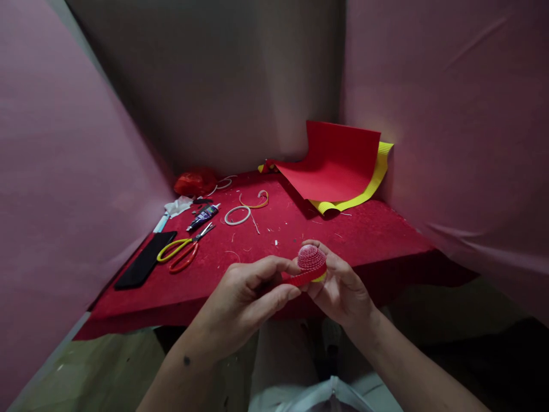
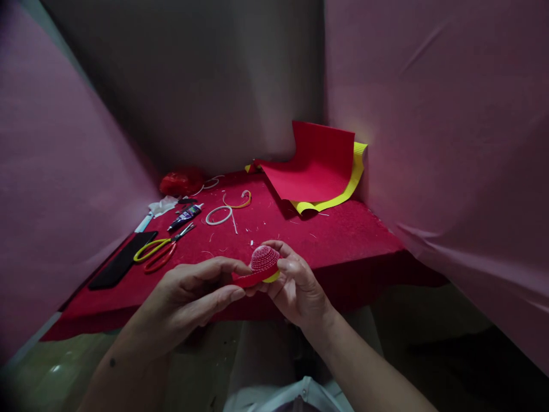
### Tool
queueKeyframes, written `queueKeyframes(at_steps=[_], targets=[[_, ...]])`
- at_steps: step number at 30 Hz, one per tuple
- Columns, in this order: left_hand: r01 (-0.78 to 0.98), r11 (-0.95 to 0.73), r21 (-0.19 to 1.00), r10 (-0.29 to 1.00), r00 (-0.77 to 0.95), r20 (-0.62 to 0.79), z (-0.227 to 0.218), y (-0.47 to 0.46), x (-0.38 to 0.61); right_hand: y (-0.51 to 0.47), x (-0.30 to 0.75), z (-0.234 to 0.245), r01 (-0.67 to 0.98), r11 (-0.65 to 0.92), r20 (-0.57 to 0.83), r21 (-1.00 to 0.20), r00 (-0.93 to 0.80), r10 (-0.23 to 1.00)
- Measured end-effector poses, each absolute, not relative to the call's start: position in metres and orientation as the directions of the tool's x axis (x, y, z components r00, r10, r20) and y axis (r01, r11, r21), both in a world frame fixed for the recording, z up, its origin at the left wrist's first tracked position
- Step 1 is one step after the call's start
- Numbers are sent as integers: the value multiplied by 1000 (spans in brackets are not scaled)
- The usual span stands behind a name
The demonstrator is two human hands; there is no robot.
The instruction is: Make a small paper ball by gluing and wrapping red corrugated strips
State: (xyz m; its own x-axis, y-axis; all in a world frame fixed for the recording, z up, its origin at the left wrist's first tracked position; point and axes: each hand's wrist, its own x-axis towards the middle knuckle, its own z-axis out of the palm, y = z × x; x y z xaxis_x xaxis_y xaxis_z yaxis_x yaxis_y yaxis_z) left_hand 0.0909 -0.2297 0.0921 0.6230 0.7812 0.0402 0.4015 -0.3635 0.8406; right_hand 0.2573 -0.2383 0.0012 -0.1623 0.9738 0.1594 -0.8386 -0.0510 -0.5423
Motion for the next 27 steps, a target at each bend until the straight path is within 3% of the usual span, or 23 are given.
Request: queueKeyframes(at_steps=[11,27], targets=[[357,-305,883,783,622,19,88,-227,84,-244,256,4,-828,-111,213,-550,-268,940],[294,-185,938,765,642,-50,82,-222,83,-245,258,-6,-793,-51,189,-606,-206,960]])
